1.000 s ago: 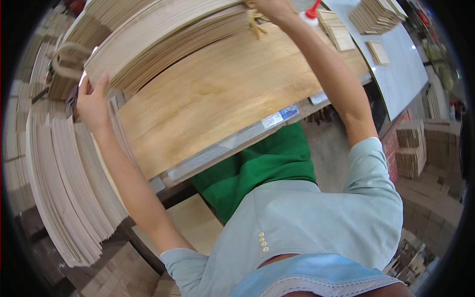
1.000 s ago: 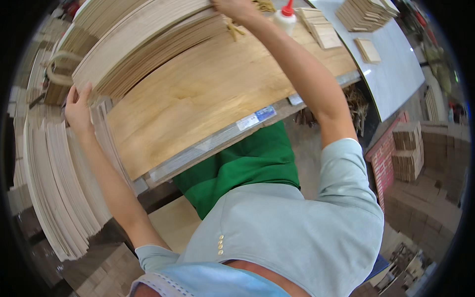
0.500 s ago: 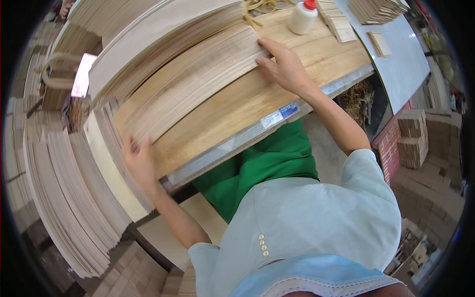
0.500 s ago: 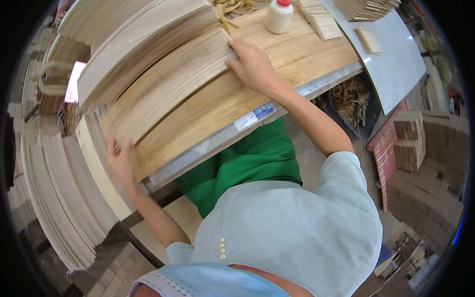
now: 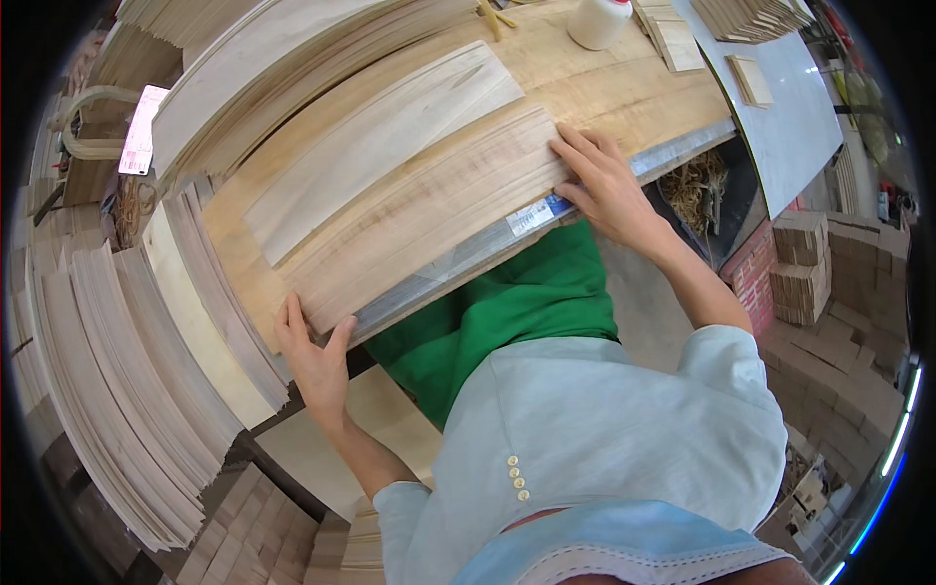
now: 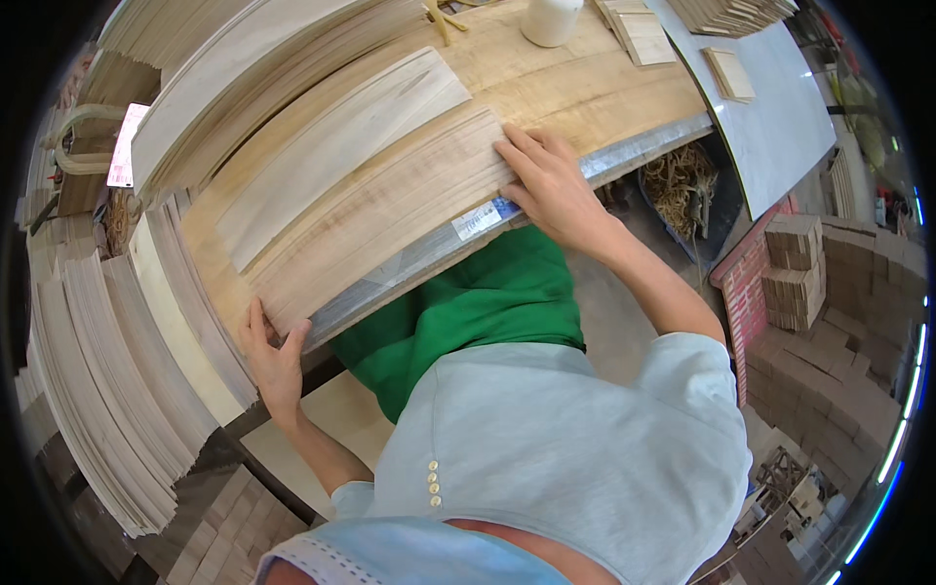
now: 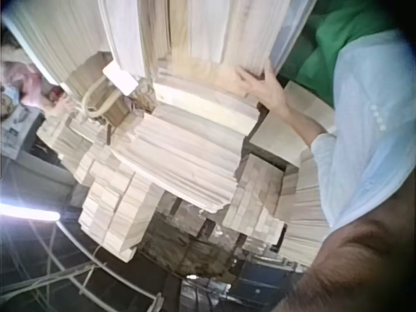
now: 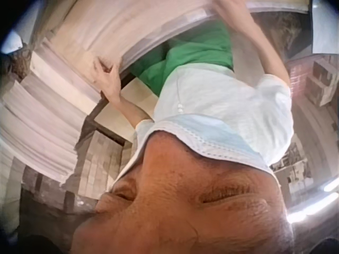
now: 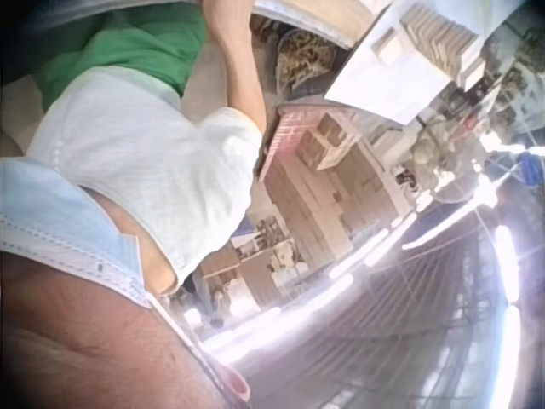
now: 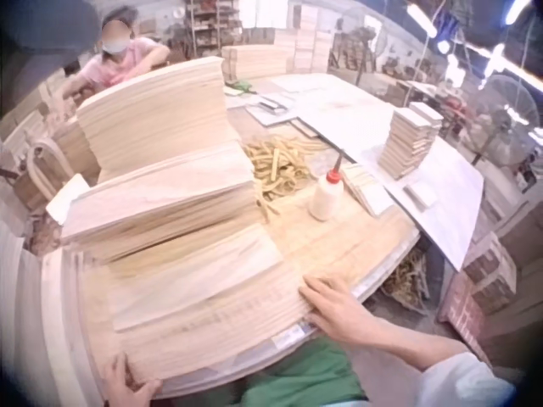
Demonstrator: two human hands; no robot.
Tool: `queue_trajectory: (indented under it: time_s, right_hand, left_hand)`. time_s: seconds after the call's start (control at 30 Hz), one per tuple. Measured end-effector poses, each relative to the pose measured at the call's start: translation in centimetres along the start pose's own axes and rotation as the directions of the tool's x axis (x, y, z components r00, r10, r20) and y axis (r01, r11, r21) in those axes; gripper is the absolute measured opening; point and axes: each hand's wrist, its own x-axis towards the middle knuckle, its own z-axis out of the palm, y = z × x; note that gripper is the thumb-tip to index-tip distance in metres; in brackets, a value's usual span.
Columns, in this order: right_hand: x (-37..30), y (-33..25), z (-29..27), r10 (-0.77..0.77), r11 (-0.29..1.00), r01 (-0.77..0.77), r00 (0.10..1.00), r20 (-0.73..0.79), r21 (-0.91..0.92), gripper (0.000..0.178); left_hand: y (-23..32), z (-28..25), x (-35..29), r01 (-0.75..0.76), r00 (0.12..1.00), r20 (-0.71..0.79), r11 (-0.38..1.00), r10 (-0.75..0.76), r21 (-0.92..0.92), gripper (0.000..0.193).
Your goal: Applying glue and assembling wooden planks into a box structure.
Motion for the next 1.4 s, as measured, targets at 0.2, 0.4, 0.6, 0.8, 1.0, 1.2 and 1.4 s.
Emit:
queue_trajectory:
  time_s: [0.2, 0.4, 0.6, 0.8, 1.0, 1.2, 1.4]
  right_hand:
    - [2.1, 2.2, 0.9, -0.029, 0.993, 0.025, 0.999, 0.037, 0.116, 0.069]
    - [5.1, 3.9, -0.2, -0.055, 0.994, 0.034, 0.975, 0.213, 0.103, 0.098]
    - [5.3, 3.6, 0.7, -0.132, 0.986, 0.106, 0.967, 0.217, 0.13, 0.096]
    - [5.5, 3.6, -0.2, -0.115, 0.984, 0.084, 0.973, 0.202, 0.155, 0.09]
    - [8.0, 10.3, -1.2, 0.528, 0.764, -0.189, 0.733, -0.429, 0.616, 0.068]
    - [10.5, 13.3, -1.5, 0.471, 0.811, -0.229, 0.802, -0.367, 0.539, 0.072]
    - [10.9, 14.1, -1.0, 0.479, 0.826, -0.27, 0.799, -0.364, 0.495, 0.066]
  left_hand:
    - [-2.1, -0.1, 2.3, -0.064, 0.998, 0.027, 0.997, 0.063, 0.035, 0.083]
    - [-2.0, -1.3, 4.5, -0.252, 0.962, 0.13, 0.963, 0.239, 0.096, 0.1]
    - [-3.2, -1.3, 6.1, -0.287, 0.943, 0.178, 0.958, 0.28, 0.015, 0.106]
    - [-2.4, -1.4, 5.9, -0.259, 0.953, 0.184, 0.963, 0.242, 0.072, 0.105]
    - [-1.9, -1.0, 5.6, -0.285, 0.946, 0.18, 0.956, 0.269, 0.072, 0.105]
    - [-1.6, -0.5, 5.5, -0.306, 0.944, 0.156, 0.949, 0.292, 0.076, 0.107]
    - [4.5, 2.6, 5.9, -0.564, 0.825, 0.265, 0.751, 0.499, 0.343, 0.106]
